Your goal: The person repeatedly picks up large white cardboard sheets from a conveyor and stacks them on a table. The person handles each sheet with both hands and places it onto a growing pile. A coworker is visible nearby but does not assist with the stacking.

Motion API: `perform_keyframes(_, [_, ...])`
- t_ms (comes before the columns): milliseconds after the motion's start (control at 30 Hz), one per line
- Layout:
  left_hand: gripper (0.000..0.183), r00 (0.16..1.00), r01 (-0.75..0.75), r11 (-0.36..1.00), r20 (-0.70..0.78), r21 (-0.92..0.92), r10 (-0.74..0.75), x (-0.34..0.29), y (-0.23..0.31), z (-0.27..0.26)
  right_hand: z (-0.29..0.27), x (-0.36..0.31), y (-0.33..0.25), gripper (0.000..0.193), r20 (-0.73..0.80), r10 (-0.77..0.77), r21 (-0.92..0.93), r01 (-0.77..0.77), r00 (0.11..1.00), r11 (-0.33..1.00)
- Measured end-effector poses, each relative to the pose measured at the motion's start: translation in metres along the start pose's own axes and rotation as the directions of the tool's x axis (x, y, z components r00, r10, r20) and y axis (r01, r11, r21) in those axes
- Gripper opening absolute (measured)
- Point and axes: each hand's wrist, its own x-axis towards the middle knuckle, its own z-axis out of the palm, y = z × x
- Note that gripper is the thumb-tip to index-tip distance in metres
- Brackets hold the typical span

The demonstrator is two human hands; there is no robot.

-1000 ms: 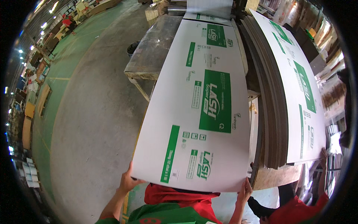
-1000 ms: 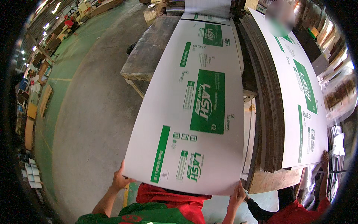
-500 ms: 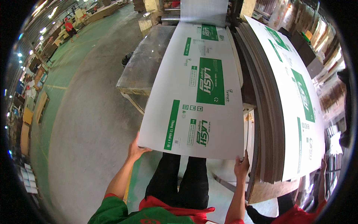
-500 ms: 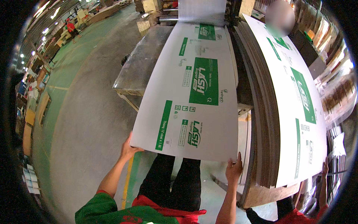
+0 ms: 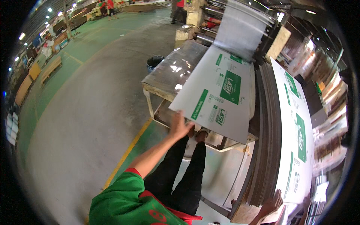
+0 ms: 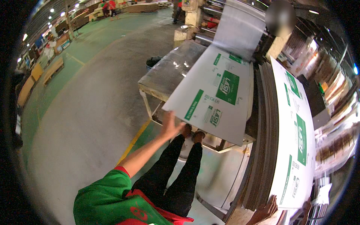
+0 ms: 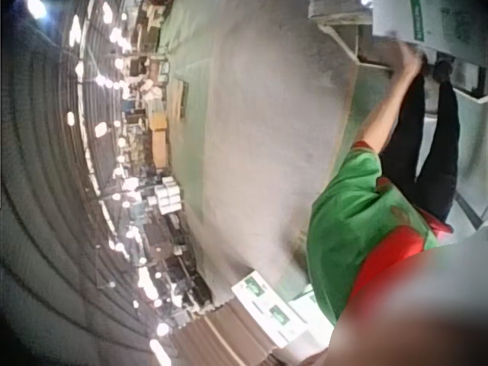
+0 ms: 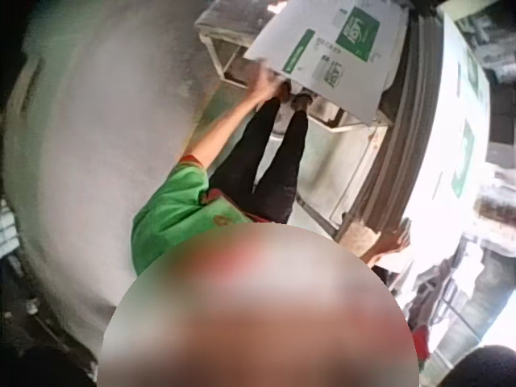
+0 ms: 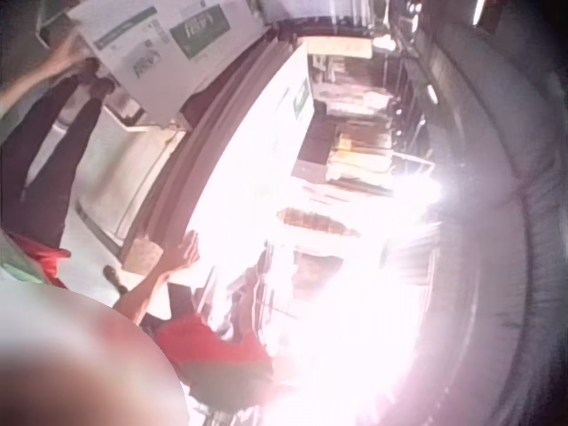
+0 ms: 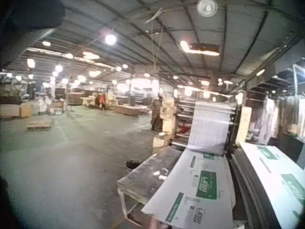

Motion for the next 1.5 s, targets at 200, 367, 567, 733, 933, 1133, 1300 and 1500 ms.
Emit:
perform_keyframes(200, [0.064,0.382,0.806,0.367,0.883,-0.463,0.274,-0.123,0.188,-0.053,-0.045,0.001,-0.147,0.032,-0.231,-0.283,0.266,0.341,0.931,0.902])
perform_keyframes(367, [0.050,0.627,0.505,0.657,0.761,-0.560,0.168,-0.160,0.210,-0.091,-0.110,-0.088,-0.174,0.025,0.016,-0.245,0.535,0.199,0.969,0.821])
perform_keyframes(567, [0.044,0.721,0.528,0.582,0.688,-0.619,0.077,-0.159,0.083,-0.154,-0.116,-0.175,-0.033,0.031,-0.527,0.247,-0.223,-0.413,0.813,0.883])
perform_keyframes(733, [0.051,0.733,0.595,0.622,0.661,-0.509,-0.162,-0.221,-0.010,-0.165,-0.002,-0.268,-0.038,0.034,-0.028,0.496,0.237,-0.476,0.868,0.847])
perform_keyframes(933, [0.060,0.826,0.563,0.612,0.363,-0.555,-0.431,-0.287,-0.066,-0.177,0.077,-0.241,-0.070,0.043,0.442,0.437,0.665,-0.613,0.783,0.427])
perform_keyframes(1133, [0.074,0.843,0.509,0.791,0.383,-0.340,-0.377,-0.289,-0.073,-0.196,0.085,-0.204,-0.113,0.039,0.663,0.293,0.530,-0.709,0.689,0.466])
perform_keyframes(1300, [0.111,0.861,0.251,0.965,0.474,-0.081,-0.184,-0.276,-0.050,-0.210,0.074,-0.196,-0.118,0.040,0.691,0.310,0.512,-0.745,0.653,0.427])
perform_keyframes(1500, [0.135,0.798,0.177,0.984,0.585,0.005,-0.147,-0.257,-0.044,-0.224,0.064,-0.196,-0.115,0.039,0.681,0.267,0.542,-0.714,0.682,0.442])
